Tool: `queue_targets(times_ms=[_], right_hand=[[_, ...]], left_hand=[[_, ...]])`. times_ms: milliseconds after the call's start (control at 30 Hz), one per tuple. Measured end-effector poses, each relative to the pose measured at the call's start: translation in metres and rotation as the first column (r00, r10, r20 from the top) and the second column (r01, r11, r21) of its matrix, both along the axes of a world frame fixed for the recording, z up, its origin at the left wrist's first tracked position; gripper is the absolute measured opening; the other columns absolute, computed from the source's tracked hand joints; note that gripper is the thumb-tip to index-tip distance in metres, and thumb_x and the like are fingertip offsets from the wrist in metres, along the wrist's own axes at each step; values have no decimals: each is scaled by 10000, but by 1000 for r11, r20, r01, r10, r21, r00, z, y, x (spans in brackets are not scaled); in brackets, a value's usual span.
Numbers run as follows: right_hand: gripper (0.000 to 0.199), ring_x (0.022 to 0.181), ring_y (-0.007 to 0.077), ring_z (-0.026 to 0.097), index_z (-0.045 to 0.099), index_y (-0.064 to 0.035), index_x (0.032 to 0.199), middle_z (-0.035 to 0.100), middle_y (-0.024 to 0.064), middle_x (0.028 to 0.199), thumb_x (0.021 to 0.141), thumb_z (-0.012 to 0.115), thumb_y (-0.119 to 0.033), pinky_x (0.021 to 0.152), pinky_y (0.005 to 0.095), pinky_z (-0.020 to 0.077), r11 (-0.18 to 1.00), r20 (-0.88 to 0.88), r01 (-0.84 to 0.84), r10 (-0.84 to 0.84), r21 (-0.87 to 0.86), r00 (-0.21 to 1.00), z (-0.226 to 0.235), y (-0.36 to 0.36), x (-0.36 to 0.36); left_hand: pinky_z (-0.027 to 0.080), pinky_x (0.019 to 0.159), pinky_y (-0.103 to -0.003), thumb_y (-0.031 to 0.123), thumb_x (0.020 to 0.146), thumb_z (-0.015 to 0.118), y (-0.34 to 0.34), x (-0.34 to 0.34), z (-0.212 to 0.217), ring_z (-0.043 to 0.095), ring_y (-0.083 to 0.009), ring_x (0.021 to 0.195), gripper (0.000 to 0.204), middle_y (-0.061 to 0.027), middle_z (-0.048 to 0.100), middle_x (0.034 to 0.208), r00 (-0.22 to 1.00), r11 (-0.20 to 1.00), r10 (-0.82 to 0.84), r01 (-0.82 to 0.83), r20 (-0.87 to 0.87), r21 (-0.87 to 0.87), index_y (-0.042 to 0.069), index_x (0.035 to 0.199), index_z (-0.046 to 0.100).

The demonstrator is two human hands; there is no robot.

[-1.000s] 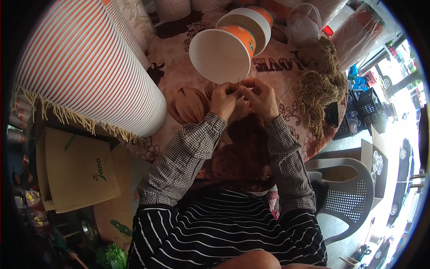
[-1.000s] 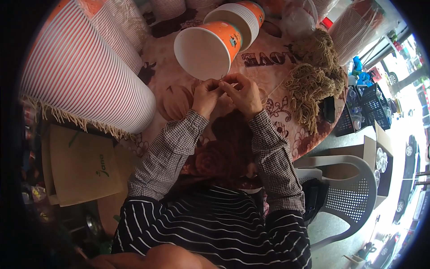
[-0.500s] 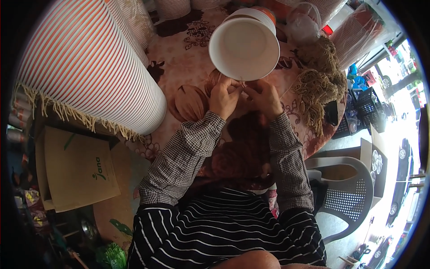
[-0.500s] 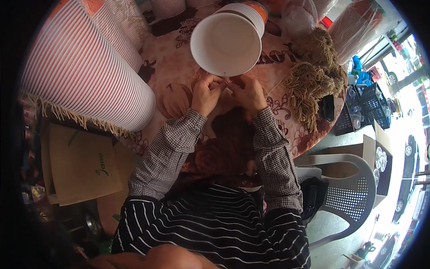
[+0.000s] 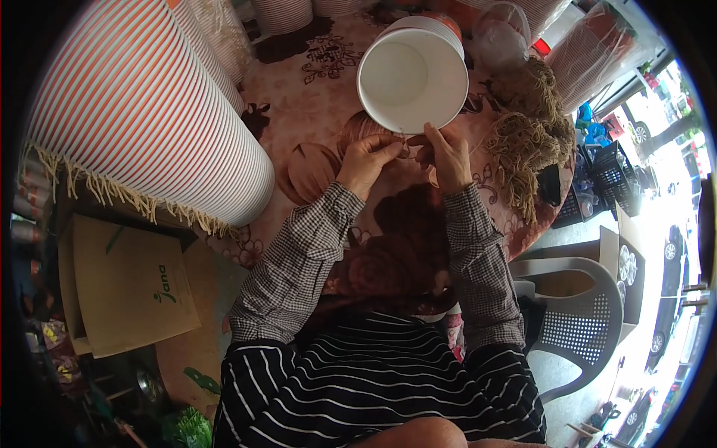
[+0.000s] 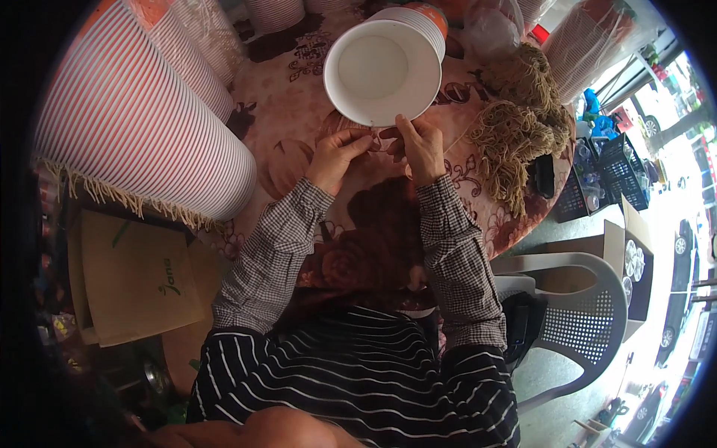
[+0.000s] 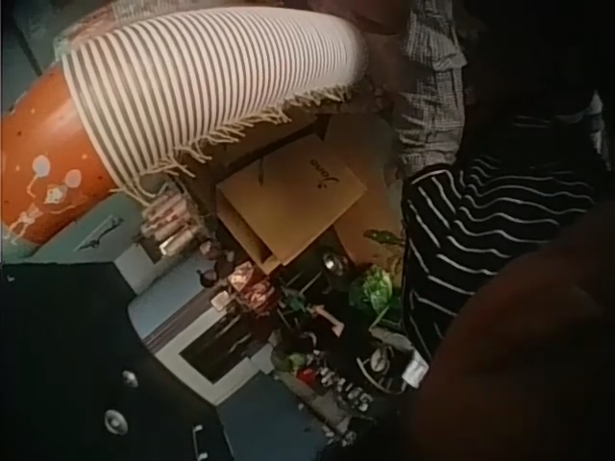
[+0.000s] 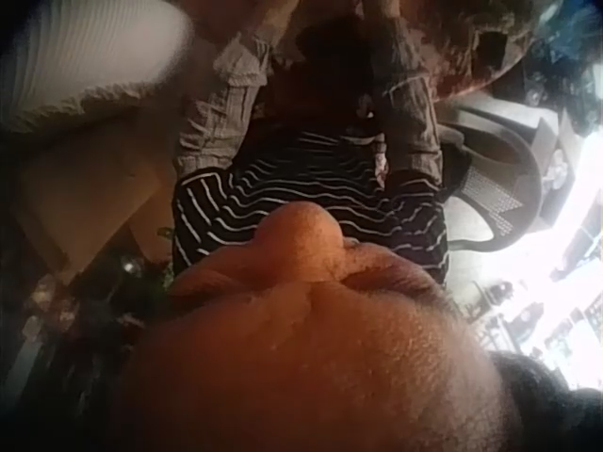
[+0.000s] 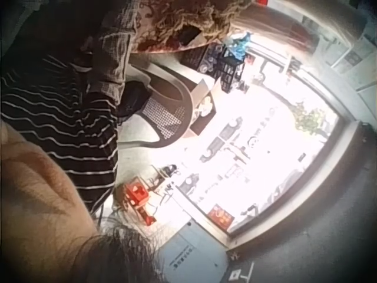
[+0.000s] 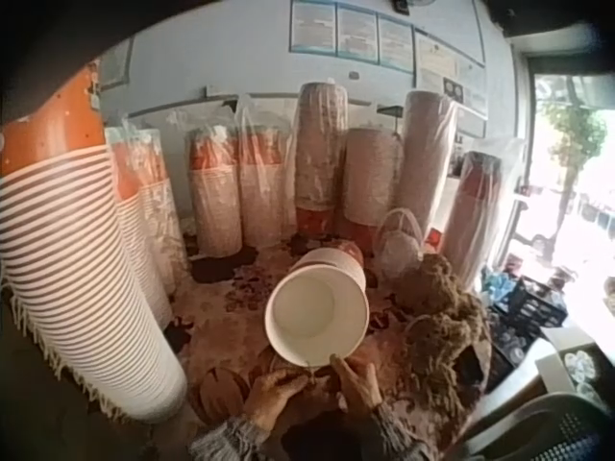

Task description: Attaching string handles to paper buckets in a production setting.

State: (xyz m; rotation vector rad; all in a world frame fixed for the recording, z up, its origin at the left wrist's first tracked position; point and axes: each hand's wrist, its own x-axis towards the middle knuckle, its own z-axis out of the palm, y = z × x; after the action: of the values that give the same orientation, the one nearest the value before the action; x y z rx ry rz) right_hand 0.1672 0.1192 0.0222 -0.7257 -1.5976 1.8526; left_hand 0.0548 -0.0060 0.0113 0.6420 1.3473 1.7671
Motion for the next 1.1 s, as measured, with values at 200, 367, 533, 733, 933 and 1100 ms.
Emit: queue_targets(times_ms=[200, 367, 533, 733, 933, 1100], right_hand=[[313, 519, 102, 575, 623, 71, 973, 680, 110, 811, 963, 520, -225, 437, 224, 453, 998, -56, -57, 55, -34, 997, -2, -2, -2], [333, 533, 113, 600, 633, 63, 967, 680, 111, 821, 954, 542, -257, 445, 229, 472, 990, 77, -127, 122, 58, 989, 4, -2, 0], [343, 560, 135, 624, 617, 68, 996, 673, 111, 809, 933, 583, -268, 473, 236, 497, 978, 106, -196, 188, 71, 976, 21, -20, 2], [238, 620, 124, 627, 593, 51, 996, 654, 92, 768, 892, 622, -162, 510, 243, 510, 915, 172, -352, 321, 195, 931, 8, -18, 0], [181, 605, 108, 611, 596, 44, 938, 641, 72, 743, 886, 613, -128, 527, 233, 507, 896, 190, -366, 325, 252, 926, 12, -26, 1], [99, 605, 99, 604, 611, 20, 885, 627, 51, 725, 869, 608, -77, 541, 232, 505, 869, 157, -442, 415, 221, 896, 13, -29, 0]], left_hand=[[511, 801, -254, 129, 902, 621, -1, -3, 3, 653, -143, 823, 190, -79, 688, 898, 985, 997, -67, 59, 157, 59, -22, 1010, 663], [500, 774, -247, 150, 895, 630, -1, -1, 4, 638, -128, 813, 193, -49, 683, 901, 987, 999, -29, 25, 159, 31, 9, 1020, 671], [459, 711, -235, 172, 875, 652, -1, -8, -1, 590, -94, 795, 151, -5, 668, 893, 962, 989, -7, -33, 272, 144, 74, 983, 689], [457, 705, -239, 164, 864, 660, -1, -16, -2, 593, -89, 782, 120, -11, 663, 864, 942, 994, 14, -49, 335, 96, 77, 940, 690], [454, 657, -252, 200, 875, 640, -6, -9, 9, 576, -114, 725, 139, -21, 651, 859, 946, 995, -54, 24, 319, 96, 70, 910, 672], [449, 622, -264, 208, 880, 635, -7, -6, 12, 552, -109, 713, 166, -35, 641, 848, 926, 989, -124, 84, 357, 125, 46, 903, 662]])
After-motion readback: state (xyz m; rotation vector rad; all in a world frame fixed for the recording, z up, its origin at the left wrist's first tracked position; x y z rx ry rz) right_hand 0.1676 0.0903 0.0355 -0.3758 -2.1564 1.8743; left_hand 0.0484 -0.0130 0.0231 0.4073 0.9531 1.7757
